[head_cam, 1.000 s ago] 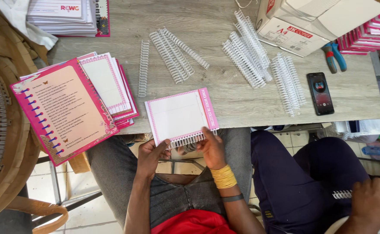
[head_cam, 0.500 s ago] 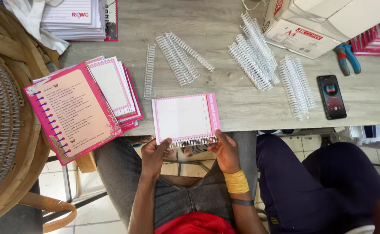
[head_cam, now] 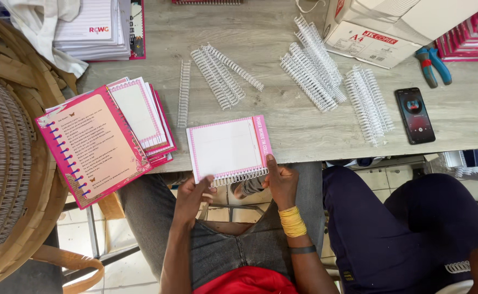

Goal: The person sits cross-legged and assembles spiral notebooks by hand. They pick up a stack of pink paper sheets, align them, and insert a metal spiral binding wire through the pre-punched holes. The person then flips the notebook to check the binding and the cover design before placing it on a pile of finished notebooks.

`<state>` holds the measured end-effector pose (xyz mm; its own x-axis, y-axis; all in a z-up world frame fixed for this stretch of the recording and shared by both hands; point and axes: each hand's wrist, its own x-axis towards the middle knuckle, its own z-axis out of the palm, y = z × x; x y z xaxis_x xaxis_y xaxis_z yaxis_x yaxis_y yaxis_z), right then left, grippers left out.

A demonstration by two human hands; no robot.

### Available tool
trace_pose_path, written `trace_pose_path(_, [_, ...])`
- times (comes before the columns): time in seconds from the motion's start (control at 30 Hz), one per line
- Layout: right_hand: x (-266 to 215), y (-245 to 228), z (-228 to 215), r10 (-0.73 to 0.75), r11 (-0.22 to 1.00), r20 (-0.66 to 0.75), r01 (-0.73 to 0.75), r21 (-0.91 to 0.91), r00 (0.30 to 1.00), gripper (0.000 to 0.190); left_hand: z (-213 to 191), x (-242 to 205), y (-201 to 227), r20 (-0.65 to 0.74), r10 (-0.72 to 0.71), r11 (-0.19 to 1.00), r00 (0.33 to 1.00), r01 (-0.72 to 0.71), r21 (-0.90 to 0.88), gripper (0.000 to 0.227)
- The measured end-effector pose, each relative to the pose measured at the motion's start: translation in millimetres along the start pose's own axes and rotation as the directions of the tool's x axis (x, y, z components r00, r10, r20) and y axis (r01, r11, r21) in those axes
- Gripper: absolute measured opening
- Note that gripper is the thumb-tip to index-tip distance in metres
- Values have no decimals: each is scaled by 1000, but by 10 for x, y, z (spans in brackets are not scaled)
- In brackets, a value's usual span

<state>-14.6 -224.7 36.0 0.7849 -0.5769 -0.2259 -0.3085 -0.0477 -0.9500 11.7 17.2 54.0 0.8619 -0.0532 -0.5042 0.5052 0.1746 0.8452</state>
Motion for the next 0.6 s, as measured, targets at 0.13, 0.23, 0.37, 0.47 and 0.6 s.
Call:
trace_pose_path(0.13, [-8,115,-96,39,998,63,-42,40,997,75,-85,111,-226,37,43,999,998,-44,15,27])
trace_pose_path(0.23, [-132,130,-100,221,967,302,-249,58,928,67,-27,56,-211,65,65,997,996,-67,43,29])
trace_pose_path(0.37, [-229,426,225,148,917,575,-329,226,805,44,-38,179,-508,41,96,991,995,-99,86,37])
trace_pose_path(0.47, [-162,709,421,132,871,557,-365,330,820,39,77,42,-382,47,176,983,983,-178,37,25])
trace_pose_path(0.6, [-148,623,451,191,835,464,-392,387,865,41,142,9,-266,10,235,971,972,-235,40,24])
